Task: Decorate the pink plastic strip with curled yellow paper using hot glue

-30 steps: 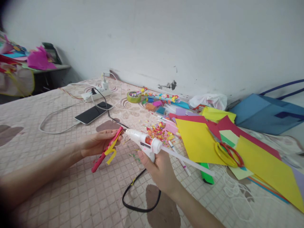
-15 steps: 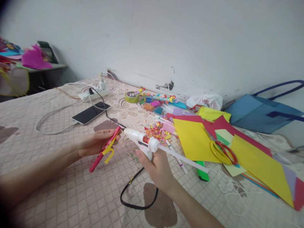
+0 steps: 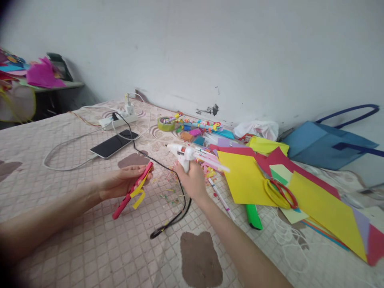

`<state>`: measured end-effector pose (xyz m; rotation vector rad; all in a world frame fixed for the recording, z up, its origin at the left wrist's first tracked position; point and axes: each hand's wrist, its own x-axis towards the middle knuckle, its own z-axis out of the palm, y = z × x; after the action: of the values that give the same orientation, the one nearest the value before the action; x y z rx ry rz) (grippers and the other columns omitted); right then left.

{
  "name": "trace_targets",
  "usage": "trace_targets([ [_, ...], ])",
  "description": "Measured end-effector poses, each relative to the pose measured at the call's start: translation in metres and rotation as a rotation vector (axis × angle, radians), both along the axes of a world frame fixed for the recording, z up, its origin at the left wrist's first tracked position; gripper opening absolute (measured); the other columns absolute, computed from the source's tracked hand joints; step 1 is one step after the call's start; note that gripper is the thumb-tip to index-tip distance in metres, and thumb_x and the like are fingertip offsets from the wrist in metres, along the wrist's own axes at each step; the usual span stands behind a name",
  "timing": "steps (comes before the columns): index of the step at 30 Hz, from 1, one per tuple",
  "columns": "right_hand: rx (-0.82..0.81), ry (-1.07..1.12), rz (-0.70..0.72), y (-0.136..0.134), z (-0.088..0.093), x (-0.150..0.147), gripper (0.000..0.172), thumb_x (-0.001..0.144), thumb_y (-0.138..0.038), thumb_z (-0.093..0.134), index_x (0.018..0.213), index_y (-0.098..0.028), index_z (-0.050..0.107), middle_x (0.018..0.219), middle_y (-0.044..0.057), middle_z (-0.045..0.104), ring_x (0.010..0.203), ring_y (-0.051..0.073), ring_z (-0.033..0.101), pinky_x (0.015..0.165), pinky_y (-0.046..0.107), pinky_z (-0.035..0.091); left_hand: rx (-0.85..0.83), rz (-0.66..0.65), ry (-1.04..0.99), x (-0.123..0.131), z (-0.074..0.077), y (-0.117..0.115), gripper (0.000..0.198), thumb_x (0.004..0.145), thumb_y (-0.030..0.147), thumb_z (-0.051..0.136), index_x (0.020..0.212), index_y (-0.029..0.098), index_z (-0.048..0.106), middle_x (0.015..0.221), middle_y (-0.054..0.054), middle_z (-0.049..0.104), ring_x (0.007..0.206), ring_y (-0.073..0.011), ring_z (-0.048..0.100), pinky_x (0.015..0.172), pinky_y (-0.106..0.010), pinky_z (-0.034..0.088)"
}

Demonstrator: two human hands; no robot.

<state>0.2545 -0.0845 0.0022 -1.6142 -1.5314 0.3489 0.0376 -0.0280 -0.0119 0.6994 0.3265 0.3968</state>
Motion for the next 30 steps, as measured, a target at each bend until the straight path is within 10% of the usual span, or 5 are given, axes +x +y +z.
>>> trace_targets([
  [10, -0.035, -0.291, -0.014, 0.105, -0.028, -0.011, 0.019, 0.078, -0.027, 0.053, 0.089, -0.012, 0.059, 0.087, 0.012, 0.064, 0.082, 0.022, 0.057, 0.073, 0.029, 0.038, 0.007, 0.067, 0.014, 0.003, 0.007, -0.005, 0.010, 0.082, 0.011, 0.055, 0.090, 0.009, 0.061, 0.082, -0.008, 0.065, 0.053, -0.0058, 0.058, 0.050, -0.014, 0.049],
  [19, 0.145, -0.196, 0.017, 0.047, -0.015, -0.010, 0.027, 0.080, -0.026, 0.050, 0.104, -0.014, 0.053, 0.103, 0.012, 0.059, 0.095, 0.021, 0.053, 0.078, 0.031, 0.041, 0.092, 0.111, 0.047, 0.005, 0.010, -0.008, 0.008, 0.083, 0.015, 0.056, 0.087, 0.009, 0.059, 0.087, -0.008, 0.063, 0.057, -0.0062, 0.058, 0.052, -0.014, 0.048],
  [25, 0.096, -0.093, 0.201, -0.015, 0.013, -0.050, 0.029, 0.085, -0.034, 0.045, 0.061, -0.019, 0.048, 0.056, -0.002, 0.050, 0.055, 0.011, 0.048, 0.055, 0.023, 0.036, 0.142, 0.170, 0.031, 0.006, 0.008, -0.008, 0.009, 0.085, 0.016, 0.053, 0.089, 0.010, 0.058, 0.074, -0.005, 0.061, 0.060, -0.0077, 0.058, 0.057, -0.016, 0.049],
  [30, -0.013, 0.016, 0.207, -0.023, 0.011, -0.065, 0.023, 0.079, -0.031, 0.052, 0.060, -0.018, 0.050, 0.055, -0.003, 0.055, 0.050, 0.009, 0.050, 0.052, 0.022, 0.036, 0.179, 0.230, 0.033, 0.006, 0.002, -0.005, 0.006, 0.084, 0.015, 0.054, 0.088, 0.011, 0.056, 0.082, -0.007, 0.063, 0.064, -0.0099, 0.061, 0.060, -0.019, 0.051],
])
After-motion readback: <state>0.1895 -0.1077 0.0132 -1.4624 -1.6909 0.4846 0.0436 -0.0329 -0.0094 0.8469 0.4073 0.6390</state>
